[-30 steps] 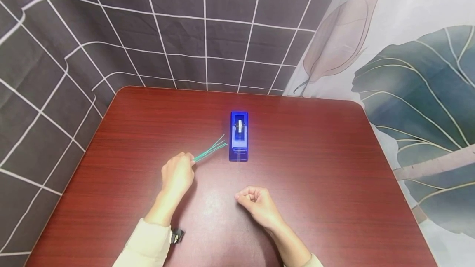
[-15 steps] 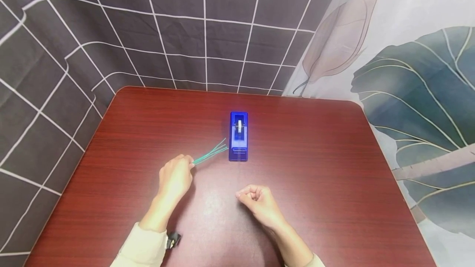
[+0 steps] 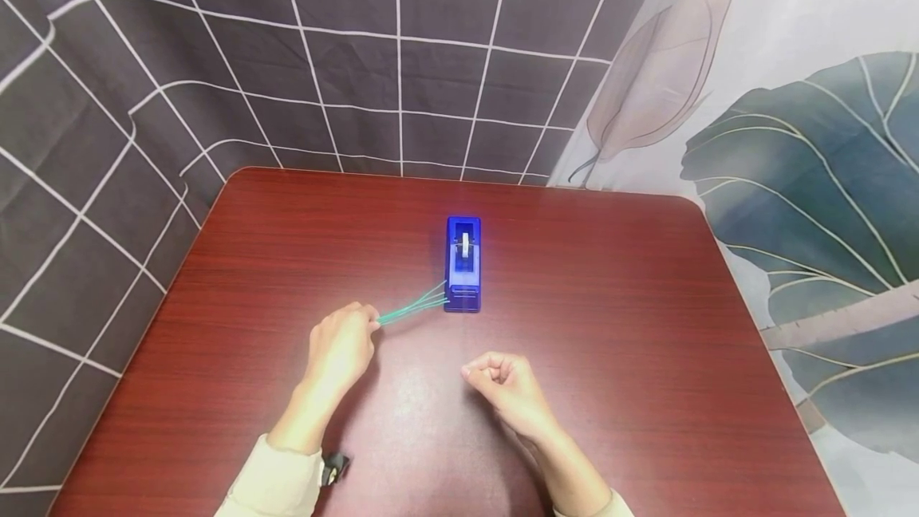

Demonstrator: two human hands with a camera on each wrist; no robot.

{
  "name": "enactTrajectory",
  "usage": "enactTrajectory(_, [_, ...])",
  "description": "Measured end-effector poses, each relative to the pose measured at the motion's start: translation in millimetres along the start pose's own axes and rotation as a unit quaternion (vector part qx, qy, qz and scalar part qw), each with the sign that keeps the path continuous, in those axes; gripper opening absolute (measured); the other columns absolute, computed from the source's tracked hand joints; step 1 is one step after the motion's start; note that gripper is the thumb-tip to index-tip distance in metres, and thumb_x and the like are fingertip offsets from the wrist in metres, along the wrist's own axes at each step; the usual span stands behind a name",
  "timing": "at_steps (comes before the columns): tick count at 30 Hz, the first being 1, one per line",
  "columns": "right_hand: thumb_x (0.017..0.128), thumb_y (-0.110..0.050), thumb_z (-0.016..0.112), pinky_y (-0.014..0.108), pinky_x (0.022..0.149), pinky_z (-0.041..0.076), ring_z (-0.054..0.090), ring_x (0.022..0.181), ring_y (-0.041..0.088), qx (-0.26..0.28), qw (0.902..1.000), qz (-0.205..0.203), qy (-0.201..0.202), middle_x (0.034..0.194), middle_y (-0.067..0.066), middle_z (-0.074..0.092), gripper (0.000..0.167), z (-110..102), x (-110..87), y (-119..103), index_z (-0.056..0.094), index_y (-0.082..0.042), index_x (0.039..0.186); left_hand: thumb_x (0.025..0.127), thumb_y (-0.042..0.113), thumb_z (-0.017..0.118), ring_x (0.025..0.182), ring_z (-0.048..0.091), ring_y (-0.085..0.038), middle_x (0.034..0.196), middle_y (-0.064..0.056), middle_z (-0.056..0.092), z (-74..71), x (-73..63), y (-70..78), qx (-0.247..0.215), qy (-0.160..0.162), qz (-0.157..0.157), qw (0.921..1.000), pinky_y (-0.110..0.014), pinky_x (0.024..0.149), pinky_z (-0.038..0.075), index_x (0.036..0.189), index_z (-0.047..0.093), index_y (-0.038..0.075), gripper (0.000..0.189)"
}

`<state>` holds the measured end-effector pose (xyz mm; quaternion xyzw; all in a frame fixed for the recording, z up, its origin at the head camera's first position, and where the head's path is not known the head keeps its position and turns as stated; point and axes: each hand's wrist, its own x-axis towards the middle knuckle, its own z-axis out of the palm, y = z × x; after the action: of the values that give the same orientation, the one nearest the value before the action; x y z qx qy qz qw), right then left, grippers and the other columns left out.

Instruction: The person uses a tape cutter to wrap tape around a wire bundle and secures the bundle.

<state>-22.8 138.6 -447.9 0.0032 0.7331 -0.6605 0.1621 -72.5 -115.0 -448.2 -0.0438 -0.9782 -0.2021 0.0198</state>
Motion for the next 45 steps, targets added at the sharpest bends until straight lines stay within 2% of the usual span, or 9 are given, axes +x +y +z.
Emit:
enactTrajectory(15, [0.092, -0.006, 0.068, 0.018, 0.047, 0.025, 0.031, 0.049, 0.002, -0.01, 0.9996, -0.022, 0.017, 0.055, 0.0, 0.049, 0.025, -3.3, -1.2, -6.1, 0.065, 0.018, 0.092, 0.09, 0.01, 0.074, 0.082, 0.07, -0.038, 0.088, -0.003, 0.071, 0.7, -3.9, 6.3, -0.002, -0.005, 0.02, 0.9998, -0.051, 0.064, 0.054, 0.095, 0.076, 0.008, 0.006])
enactTrajectory(25, [0.093, -0.008, 0.068, 0.018, 0.046, 0.024, 0.031, 0.047, 0.002, -0.01, 0.9995, -0.02, 0.023, 0.055, -0.005, 0.047, 0.025, -4.6, -1.8, -13.1, 0.066, 0.017, 0.096, 0.088, 0.011, 0.075, 0.082, 0.07, -0.036, 0.084, -0.003, 0.069, 4.2, -3.3, 12.4, 0.006, -0.007, 0.038, 0.9992, -0.05, 0.065, 0.054, 0.093, 0.075, 0.009, 0.005])
enactTrajectory(31, [0.094, -0.009, 0.068, 0.018, 0.047, 0.026, 0.032, 0.048, 0.001, -0.008, 0.9994, -0.023, 0.026, 0.056, -0.006, 0.048, 0.025, -4.5, -1.7, -16.4, 0.066, 0.016, 0.097, 0.087, 0.012, 0.077, 0.081, 0.07, -0.034, 0.082, -0.002, 0.068, 7.9, -3.5, 14.3, 0.007, -0.001, 0.054, 0.9985, -0.049, 0.066, 0.055, 0.093, 0.075, 0.01, 0.006])
enactTrajectory(38, [0.094, -0.009, 0.067, 0.018, 0.046, 0.024, 0.029, 0.049, 0.001, 0.0, 0.9994, -0.022, 0.028, 0.056, -0.008, 0.044, 0.025, -4.9, -3.1, -19.1, 0.066, 0.015, 0.099, 0.086, 0.012, 0.078, 0.078, 0.069, -0.032, 0.076, 0.0, 0.065, 9.4, -2.8, 18.0, 0.007, 0.009, 0.074, 0.9972, -0.047, 0.064, 0.054, 0.084, 0.07, 0.012, 0.008])
enactTrajectory(45, [0.095, -0.009, 0.067, 0.018, 0.045, 0.024, 0.03, 0.048, 0.002, 0.005, 0.9992, -0.028, 0.028, 0.056, -0.008, 0.044, 0.025, -5.2, -4.7, -22.2, 0.065, 0.016, 0.1, 0.086, 0.01, 0.078, 0.078, 0.07, -0.029, 0.078, 0.001, 0.066, 6.5, -3.1, 25.7, 0.002, 0.011, 0.083, 0.9965, -0.045, 0.064, 0.054, 0.086, 0.072, 0.012, 0.006])
